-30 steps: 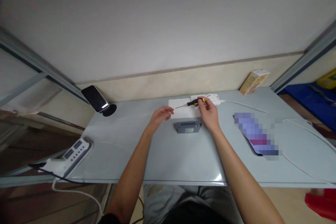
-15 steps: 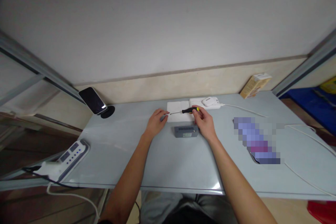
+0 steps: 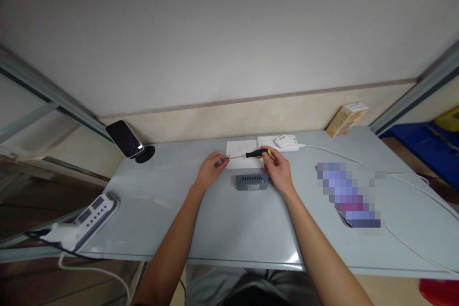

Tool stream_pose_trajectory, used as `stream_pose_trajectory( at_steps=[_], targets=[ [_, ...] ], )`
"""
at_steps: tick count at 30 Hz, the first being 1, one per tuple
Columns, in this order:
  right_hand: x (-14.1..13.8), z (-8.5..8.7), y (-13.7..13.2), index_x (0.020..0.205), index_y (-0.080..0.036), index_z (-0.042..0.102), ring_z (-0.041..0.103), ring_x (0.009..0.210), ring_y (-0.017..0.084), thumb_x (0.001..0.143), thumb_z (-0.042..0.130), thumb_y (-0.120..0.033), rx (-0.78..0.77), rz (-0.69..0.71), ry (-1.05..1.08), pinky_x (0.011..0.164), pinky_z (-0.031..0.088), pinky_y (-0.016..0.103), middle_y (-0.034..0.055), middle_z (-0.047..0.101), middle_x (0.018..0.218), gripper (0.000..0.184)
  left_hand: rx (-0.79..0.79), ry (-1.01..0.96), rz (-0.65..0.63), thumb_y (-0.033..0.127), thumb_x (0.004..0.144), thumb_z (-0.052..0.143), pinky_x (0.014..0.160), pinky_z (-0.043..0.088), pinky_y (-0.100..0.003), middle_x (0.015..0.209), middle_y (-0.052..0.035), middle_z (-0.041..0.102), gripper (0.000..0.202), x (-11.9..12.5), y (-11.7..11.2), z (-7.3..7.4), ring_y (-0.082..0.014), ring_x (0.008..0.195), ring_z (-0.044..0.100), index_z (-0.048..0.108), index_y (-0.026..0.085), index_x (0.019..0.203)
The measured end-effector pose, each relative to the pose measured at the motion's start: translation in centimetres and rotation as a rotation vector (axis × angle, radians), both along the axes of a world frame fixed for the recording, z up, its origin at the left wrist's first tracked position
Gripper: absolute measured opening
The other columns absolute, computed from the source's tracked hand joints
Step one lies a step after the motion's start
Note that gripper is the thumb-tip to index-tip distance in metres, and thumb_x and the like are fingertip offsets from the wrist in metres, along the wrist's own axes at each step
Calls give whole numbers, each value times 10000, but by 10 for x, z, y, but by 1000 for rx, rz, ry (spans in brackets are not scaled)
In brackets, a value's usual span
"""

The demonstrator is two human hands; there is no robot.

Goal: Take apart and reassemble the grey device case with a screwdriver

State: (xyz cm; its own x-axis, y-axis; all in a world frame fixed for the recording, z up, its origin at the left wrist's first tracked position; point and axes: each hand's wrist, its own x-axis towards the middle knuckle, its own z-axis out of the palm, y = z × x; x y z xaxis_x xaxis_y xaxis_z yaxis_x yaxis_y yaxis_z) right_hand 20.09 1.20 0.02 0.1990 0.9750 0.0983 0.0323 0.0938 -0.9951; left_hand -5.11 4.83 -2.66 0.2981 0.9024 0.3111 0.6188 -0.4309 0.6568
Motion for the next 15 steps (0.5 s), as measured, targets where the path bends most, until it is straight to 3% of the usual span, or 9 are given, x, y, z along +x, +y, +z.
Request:
stream_pose_trajectory(
  at_steps=[15],
  targets=[
    [4,-4,1,1149,-165,680,487,517,107,806,687,-606,8,-12,-5,478,367,240,30,698,770,558,-16,-79,-33,238,947,634,775,472,-276,829,-28,677,152,2,-1,1,-154,780,571,775,212,998]
  ],
)
